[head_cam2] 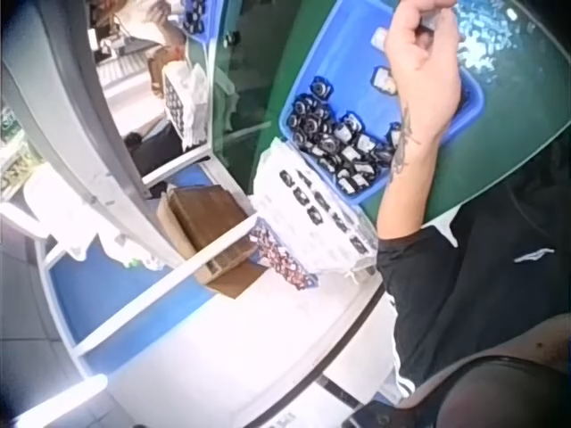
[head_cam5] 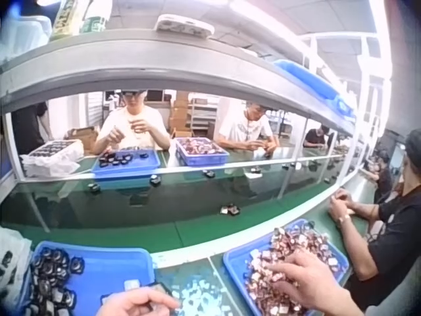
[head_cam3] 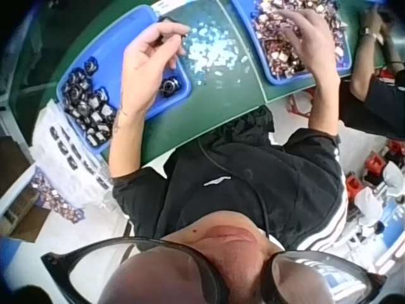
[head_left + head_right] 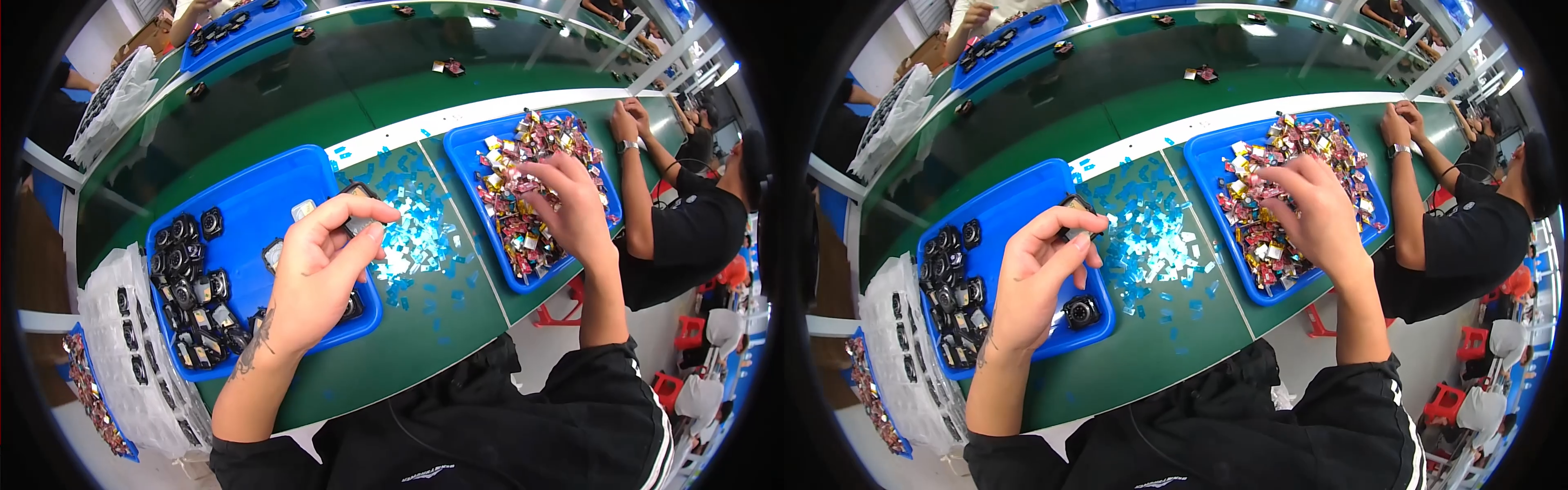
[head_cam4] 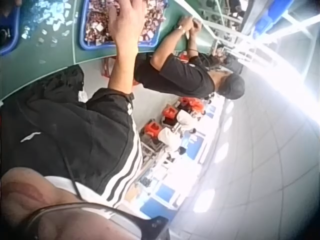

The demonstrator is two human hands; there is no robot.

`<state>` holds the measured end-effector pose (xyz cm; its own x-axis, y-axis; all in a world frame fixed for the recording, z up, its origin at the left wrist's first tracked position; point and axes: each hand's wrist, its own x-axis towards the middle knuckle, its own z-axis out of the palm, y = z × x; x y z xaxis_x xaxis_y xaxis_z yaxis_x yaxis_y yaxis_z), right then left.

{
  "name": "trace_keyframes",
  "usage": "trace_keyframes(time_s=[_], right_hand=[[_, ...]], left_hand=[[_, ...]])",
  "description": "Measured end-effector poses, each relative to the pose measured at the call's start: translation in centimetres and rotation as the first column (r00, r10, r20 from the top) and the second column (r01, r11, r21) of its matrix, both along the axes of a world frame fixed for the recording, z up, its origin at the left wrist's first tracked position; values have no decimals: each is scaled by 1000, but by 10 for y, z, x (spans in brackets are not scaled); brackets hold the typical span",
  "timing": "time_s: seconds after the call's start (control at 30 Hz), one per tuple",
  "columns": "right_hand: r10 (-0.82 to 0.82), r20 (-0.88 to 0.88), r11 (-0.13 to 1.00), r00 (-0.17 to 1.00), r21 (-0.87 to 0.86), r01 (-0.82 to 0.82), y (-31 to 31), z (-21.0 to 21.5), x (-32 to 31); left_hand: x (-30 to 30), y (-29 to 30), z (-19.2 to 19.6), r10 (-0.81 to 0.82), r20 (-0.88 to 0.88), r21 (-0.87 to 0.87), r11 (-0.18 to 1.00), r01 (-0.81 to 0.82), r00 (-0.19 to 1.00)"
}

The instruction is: Assembling small fans with attached electronic modules.

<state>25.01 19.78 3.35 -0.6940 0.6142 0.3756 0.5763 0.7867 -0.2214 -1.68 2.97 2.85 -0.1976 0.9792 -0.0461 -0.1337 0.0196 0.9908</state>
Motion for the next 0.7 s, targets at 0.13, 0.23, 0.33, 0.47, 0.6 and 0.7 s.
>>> trace_keyframes(time_s=[0.13,0.23,0.33,0.47,0.6,0.7], right_hand=[[208,120,977,971,-72,-200,15,-10,-7],[113,-110,975,987,-178,-132,13,-14,-3],[-166,-468,878,868,-470,-86,3,-18,8],[-191,-706,603,682,-633,-486,-35,-16,-32],[-268,-680,225,682,-733,-642,-67,-26,-71],[-297,-662,131,688,-742,-658,-71,-30,-85]], left_hand=[[0,-3,0,-15,-3,10,1000,15,1000],[-5,-1,-4,-13,9,34,999,13,1000],[1,-1,0,-16,-4,68,998,17,1000],[12,0,-8,-12,-118,33,999,16,993],[19,-1,-6,-81,-236,25,996,89,968],[17,-4,-7,-5,-331,51,998,23,944]])
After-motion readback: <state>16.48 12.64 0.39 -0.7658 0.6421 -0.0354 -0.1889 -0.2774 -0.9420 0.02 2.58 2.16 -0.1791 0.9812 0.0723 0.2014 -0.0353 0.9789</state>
